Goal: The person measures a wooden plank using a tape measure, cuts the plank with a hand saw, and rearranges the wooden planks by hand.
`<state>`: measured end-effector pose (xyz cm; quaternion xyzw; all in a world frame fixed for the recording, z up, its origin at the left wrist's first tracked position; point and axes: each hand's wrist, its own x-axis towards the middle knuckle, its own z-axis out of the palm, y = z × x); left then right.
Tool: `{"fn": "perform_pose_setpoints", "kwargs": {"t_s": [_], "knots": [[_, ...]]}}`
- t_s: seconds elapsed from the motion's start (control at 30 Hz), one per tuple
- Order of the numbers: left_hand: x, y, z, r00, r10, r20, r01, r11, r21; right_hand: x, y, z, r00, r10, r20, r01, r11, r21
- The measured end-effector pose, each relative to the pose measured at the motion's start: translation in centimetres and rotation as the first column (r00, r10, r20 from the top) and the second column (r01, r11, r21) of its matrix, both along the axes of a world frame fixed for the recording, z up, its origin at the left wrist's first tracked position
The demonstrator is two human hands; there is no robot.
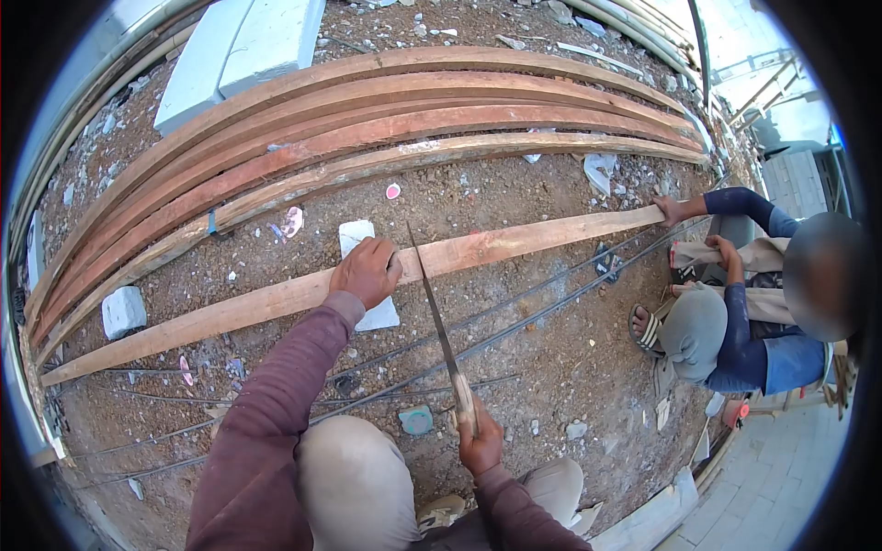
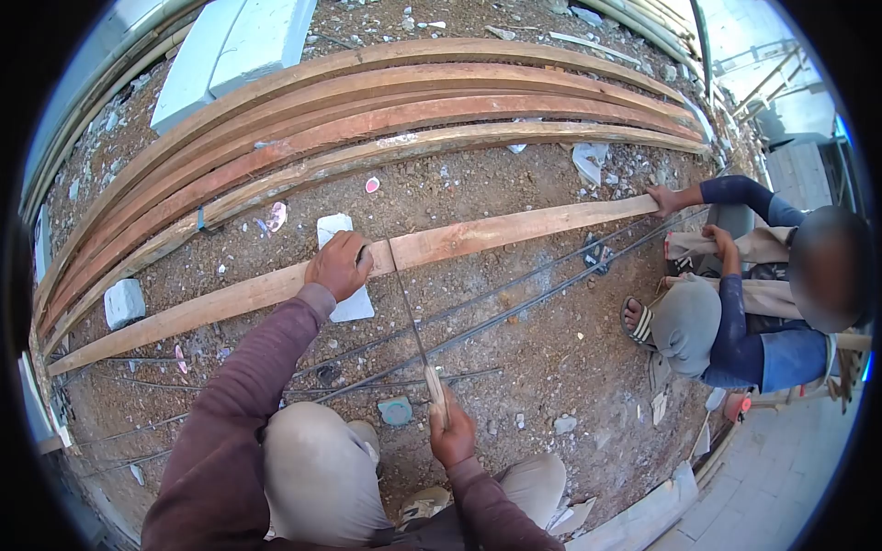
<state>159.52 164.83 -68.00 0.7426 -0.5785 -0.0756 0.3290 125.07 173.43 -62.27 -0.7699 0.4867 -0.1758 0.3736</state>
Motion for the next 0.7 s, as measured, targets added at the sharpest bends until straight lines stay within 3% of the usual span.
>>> {"fn": "perform_pose_setpoints", "kwargs": {"t_s": [0.07, 0.13, 0.17, 0.2, 0.27, 0.37, 0.4, 0.47, 0.53, 0.57, 0.6, 0.67, 0.7], "knots": [[0.0, 0.1, 0.3, 1.0, -0.003, 0.002, 0.003, 1.0, -0.022, 6.3, -5.0, -1.8, 0.998, -0.023, 0.056, 0.018, 0.996, 0.092], [0.3, 0.2, 0.3, 1.0, -0.002, 0.002, 0.002, 1.0, -0.026, 7.1, -5.9, -1.3, 0.995, 0.003, 0.098, -0.009, 0.998, 0.057], [0.0, 0.4, 0.2, 1.0, -0.005, -0.013, 0.005, 1.0, -0.018, 6.4, -5.8, -0.9, 0.994, 0.01, 0.105, -0.014, 0.999, 0.041], [0.1, 0.1, 0.2, 1.0, -0.009, -0.021, 0.009, 1.0, -0.018, 3.7, -3.5, -0.8, 0.998, -0.021, 0.06, 0.013, 0.99, 0.139], [-0.1, 0.0, 0.2, 0.999, 0.011, -0.032, -0.011, 1.0, -0.013, -2.3, 2.0, 0.6, 1.0, -0.01, -0.005, 0.01, 0.997, 0.073], [-0.2, 0.3, -0.2, 0.999, 0.011, -0.043, -0.011, 1.0, 0.013, -2.9, 3.2, 1.8, 0.999, -0.036, -0.029, 0.039, 0.991, 0.13], [0.0, 0.0, 0.1, 0.999, 0.003, -0.035, -0.002, 1.0, 0.009, -0.5, 0.9, 0.4, 1.0, -0.011, -0.017, 0.011, 1.0, -0.006], [0.1, 0.0, 0.3, 1.0, 0.008, -0.025, -0.007, 1.0, 0.02, 6.3, -4.5, -1.2, 0.998, -0.03, 0.055, 0.026, 0.997, 0.076], [0.3, 0.2, 0.5, 1.0, 0.01, -0.013, -0.009, 0.999, 0.032, 6.6, -5.2, -1.8, 0.995, -0.024, 0.096, 0.014, 0.995, 0.099], [0.4, 0.2, 0.5, 1.0, 0.009, -0.013, -0.008, 0.999, 0.033, 6.3, -5.4, -2.1, 0.994, -0.02, 0.108, 0.008, 0.994, 0.109], [0.1, 0.2, 0.5, 1.0, 0.007, -0.022, -0.006, 0.999, 0.036, 3.7, -3.3, -2.0, 0.994, 0.004, 0.105, -0.005, 1.0, 0.013], [-0.2, 0.1, 0.6, 0.999, 0.015, -0.035, -0.014, 0.999, 0.042, -2.5, 2.1, 0.5, 0.999, -0.001, -0.038, 0.005, 0.994, 0.109], [0.0, 0.1, 0.7, 0.999, 0.028, -0.036, -0.027, 0.999, 0.048, -2.7, 2.1, 0.9, 1.0, -0.005, -0.01, 0.006, 0.991, 0.131]]}}
